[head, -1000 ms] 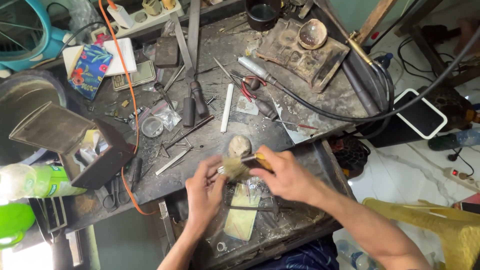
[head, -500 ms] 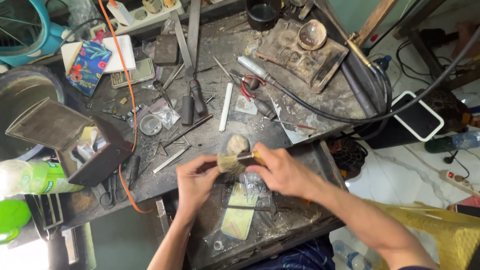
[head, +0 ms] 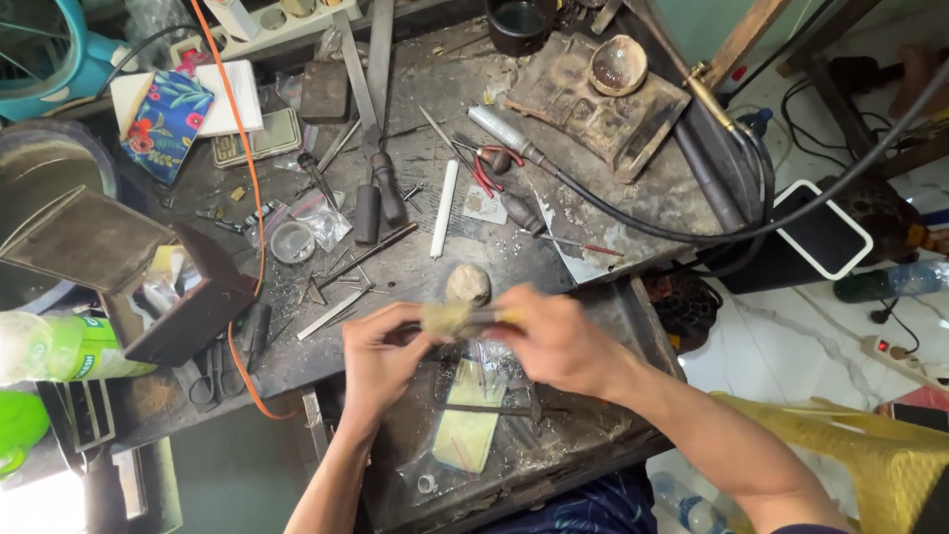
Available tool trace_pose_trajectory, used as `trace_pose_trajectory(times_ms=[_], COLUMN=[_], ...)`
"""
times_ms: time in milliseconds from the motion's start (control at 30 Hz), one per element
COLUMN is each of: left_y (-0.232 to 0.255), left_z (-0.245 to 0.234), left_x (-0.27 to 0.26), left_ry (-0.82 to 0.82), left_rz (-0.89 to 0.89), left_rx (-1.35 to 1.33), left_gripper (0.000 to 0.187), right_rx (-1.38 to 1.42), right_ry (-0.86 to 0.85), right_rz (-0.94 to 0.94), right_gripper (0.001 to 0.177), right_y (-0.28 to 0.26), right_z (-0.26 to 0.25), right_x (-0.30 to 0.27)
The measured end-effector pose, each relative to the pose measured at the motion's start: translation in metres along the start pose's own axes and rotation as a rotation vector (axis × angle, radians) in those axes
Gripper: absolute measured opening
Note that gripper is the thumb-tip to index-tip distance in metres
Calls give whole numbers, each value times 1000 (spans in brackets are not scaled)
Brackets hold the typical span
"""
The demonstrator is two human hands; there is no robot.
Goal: A person uses a hand file to smooth and shape a metal ring at a jewelry workbench, followed by brushing away the metal shavings.
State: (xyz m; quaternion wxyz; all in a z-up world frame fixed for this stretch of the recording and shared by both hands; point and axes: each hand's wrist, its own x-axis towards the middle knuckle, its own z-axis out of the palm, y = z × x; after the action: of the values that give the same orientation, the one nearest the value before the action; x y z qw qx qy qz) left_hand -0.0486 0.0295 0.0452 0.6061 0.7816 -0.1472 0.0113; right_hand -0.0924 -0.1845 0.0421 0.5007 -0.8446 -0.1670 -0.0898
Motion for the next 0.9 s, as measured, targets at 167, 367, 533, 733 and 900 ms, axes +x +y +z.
trace_pose_trajectory(times_ms=[167, 367, 533, 733, 900], left_y=[-10, -13, -17, -27, -36], left_z=[-3, -7, 3, 1, -2], left_x=[-6, -2, 6, -1, -2], left_ry=[-1, 10, 12, 104, 61], left_rz=[-15, -50, -24, -197, -162], left_rx=[1, -66, -83, -287, -303], left_gripper=[25, 24, 30, 25, 21], right_rx=[-90, -56, -58, -86, -87], right_ry=[-42, -155, 219, 27, -194], right_rz=[9, 41, -13, 16, 15], right_gripper=[18, 15, 26, 18, 18], right_y=[-2, 2, 21, 0, -19], right_z=[-27, -21, -6, -12, -33], right_x=[3, -3, -3, 2, 10])
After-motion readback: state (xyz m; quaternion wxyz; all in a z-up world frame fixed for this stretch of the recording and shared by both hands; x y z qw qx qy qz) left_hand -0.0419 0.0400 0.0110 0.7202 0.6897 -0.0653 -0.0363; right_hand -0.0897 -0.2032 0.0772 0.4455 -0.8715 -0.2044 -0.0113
